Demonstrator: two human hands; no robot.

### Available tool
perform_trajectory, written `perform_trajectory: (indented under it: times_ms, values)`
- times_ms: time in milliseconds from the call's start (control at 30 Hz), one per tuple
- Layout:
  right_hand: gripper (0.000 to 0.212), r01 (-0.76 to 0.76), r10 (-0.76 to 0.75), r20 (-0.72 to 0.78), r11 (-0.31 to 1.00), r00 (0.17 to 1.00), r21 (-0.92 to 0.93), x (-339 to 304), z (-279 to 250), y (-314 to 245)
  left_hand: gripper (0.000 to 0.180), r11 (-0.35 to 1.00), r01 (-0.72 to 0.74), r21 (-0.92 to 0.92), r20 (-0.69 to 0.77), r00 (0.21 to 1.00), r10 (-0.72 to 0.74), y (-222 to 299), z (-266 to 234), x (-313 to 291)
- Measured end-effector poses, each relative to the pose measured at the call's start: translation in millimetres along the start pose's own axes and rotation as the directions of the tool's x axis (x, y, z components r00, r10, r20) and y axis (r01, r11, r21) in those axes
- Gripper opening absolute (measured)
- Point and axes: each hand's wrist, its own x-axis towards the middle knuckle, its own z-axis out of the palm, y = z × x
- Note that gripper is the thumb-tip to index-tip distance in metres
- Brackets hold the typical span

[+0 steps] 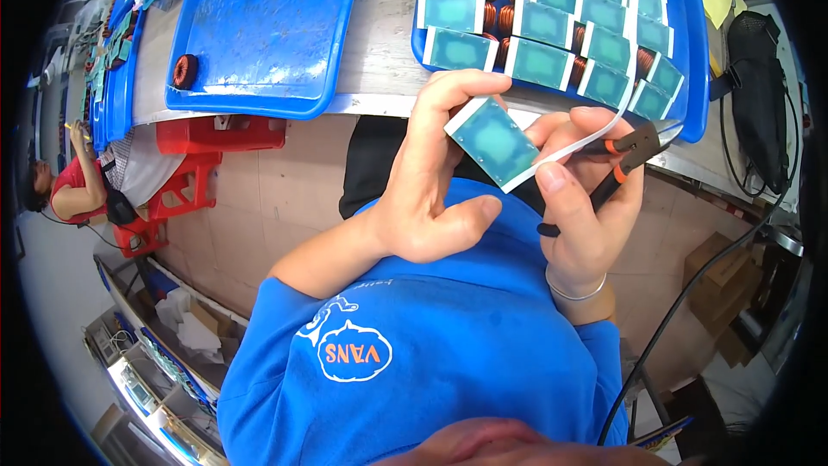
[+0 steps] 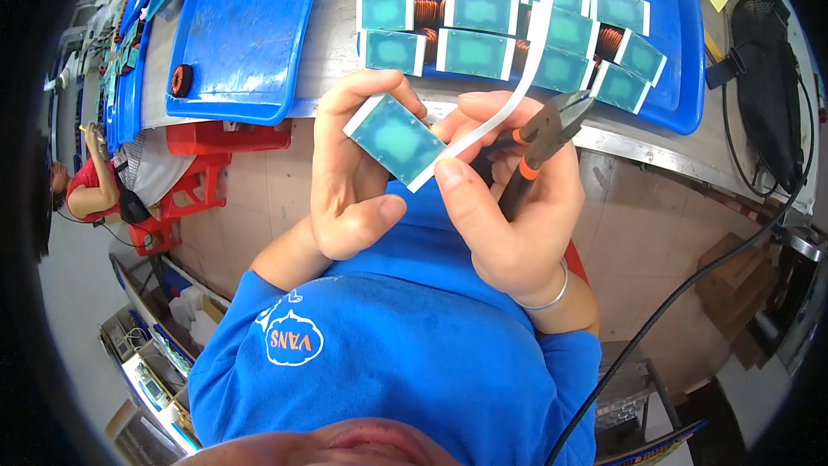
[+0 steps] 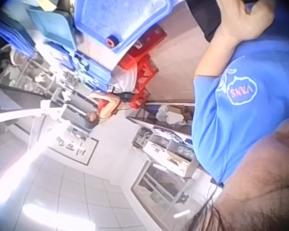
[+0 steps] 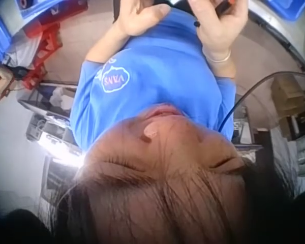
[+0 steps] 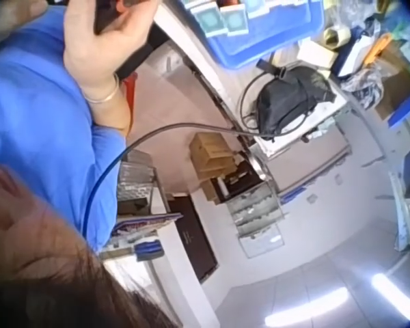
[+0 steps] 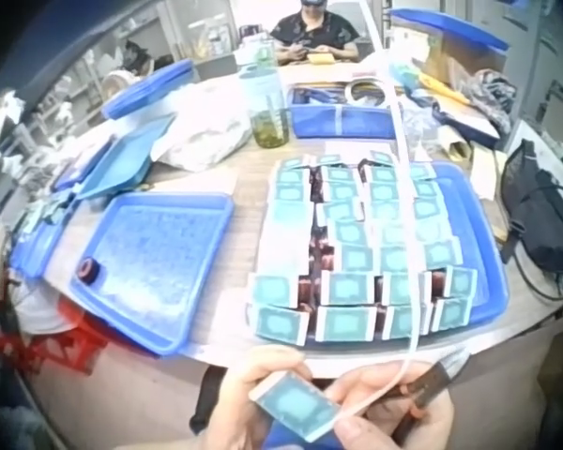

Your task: The person trims electronic components and copper coils using pliers, then organizes them into blue trays at an assembly workbench.

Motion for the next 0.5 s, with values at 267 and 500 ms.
perform_trajectory:
  times_ms: [267, 500]
  values:
    - [0.037, -0.018, 0.019, -0.021, 0.999, 1.0, 0.033, -0.3, 4.3, -1.9, 0.076, 0.991, 0.024, -0.135, 0.03, 0.999, -0.02, 3.6, 0.3, -1.4]
    - [0.037, 0.031, -0.031, -0.018, 0.998, 0.999, -0.046, -3.8, 7.9, 0.3, 0.072, 0.992, -0.031, -0.119, 0.04, 0.999, 0.036, 1.3, -2.0, -1.2]
